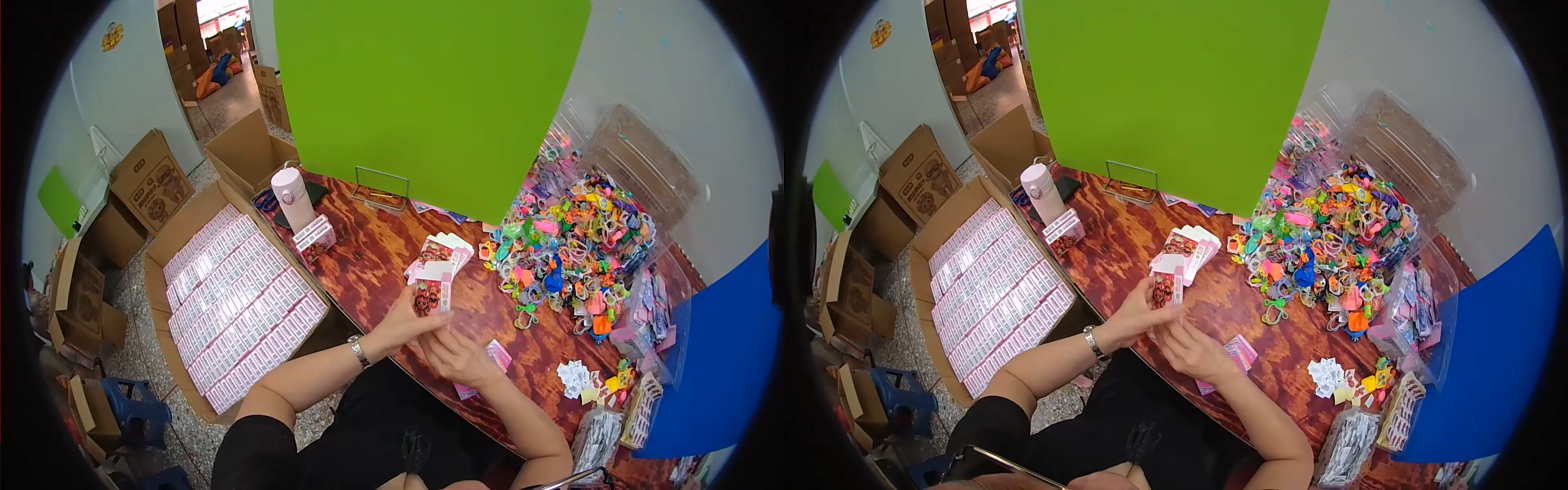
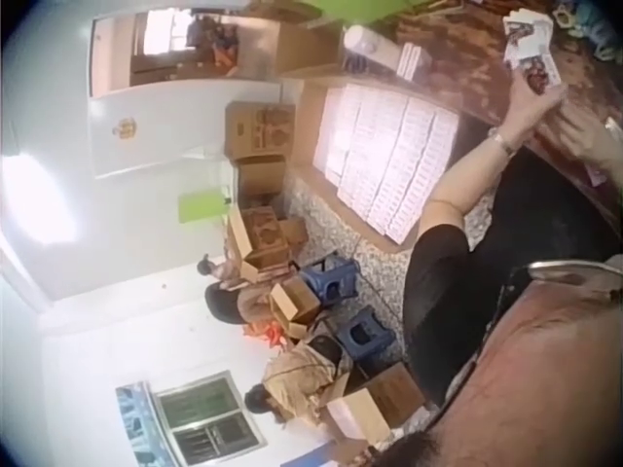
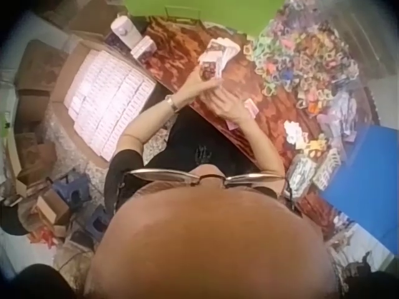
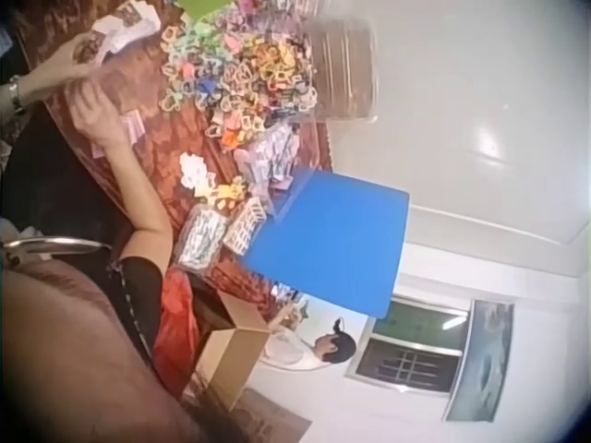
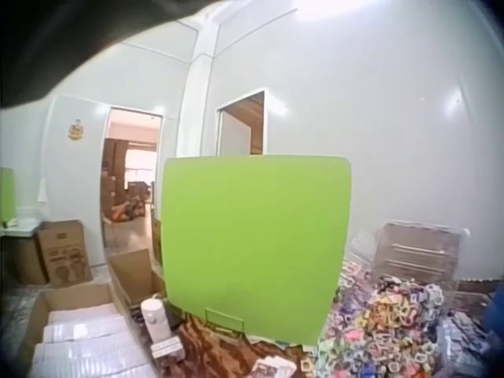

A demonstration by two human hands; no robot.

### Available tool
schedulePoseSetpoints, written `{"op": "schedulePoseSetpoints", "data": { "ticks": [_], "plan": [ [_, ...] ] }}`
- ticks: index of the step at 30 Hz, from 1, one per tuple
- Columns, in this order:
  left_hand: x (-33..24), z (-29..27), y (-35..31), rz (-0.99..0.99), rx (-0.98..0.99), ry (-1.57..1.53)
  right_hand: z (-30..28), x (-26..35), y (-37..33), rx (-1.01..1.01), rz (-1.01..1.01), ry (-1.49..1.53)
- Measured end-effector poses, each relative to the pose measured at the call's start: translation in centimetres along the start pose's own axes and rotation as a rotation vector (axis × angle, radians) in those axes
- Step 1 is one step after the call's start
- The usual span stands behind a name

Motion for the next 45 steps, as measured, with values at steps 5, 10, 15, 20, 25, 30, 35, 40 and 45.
{"op": "schedulePoseSetpoints", "data": {
  "ticks": [5,10,15,20,25,30,35,40,45],
  "plan": [
    [1.0,1.4,-0.6,0.047,-0.008,0.153,-0.4,0.9,-1.2,0.055,-0.060,0.015],
    [0.6,1.3,-0.9,0.294,-0.082,0.476,-2.9,0.4,-1.9,-0.235,0.179,0.236],
    [0.5,3.1,-2.7,0.551,-0.107,0.630,-4.1,-0.6,-0.6,-0.455,0.700,0.135],
    [-0.1,3.9,-3.8,0.685,-0.082,0.730,-4.0,-0.7,-1.4,-0.327,0.819,0.402],
    [-0.2,3.2,-3.7,0.864,0.132,0.955,-5.7,-1.6,-2.1,-0.228,0.732,0.457],
    [0.0,3.5,-4.0,0.840,0.150,0.992,-5.1,-1.1,-3.4,-0.278,1.262,0.916],
    [0.1,3.4,-4.3,0.886,0.128,1.088,-2.9,-0.4,-3.3,-0.387,1.386,1.376],
    [0.9,3.2,-4.4,0.872,0.073,1.023,-4.8,-0.3,-1.7,-0.331,1.232,1.048],
    [0.5,3.5,-4.5,0.866,0.078,1.099,-5.1,-0.4,-1.2,-0.253,1.195,0.793]
  ]
}}
Point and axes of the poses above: each hand's wrist, its own y-axis towards the middle knuckle, its own z-axis out of the palm, x = y × z, the point moved 2 cm from there along y, towards the middle knuckle, and after that the axes turned 6 degrees about -y, right-handed, at the moved point
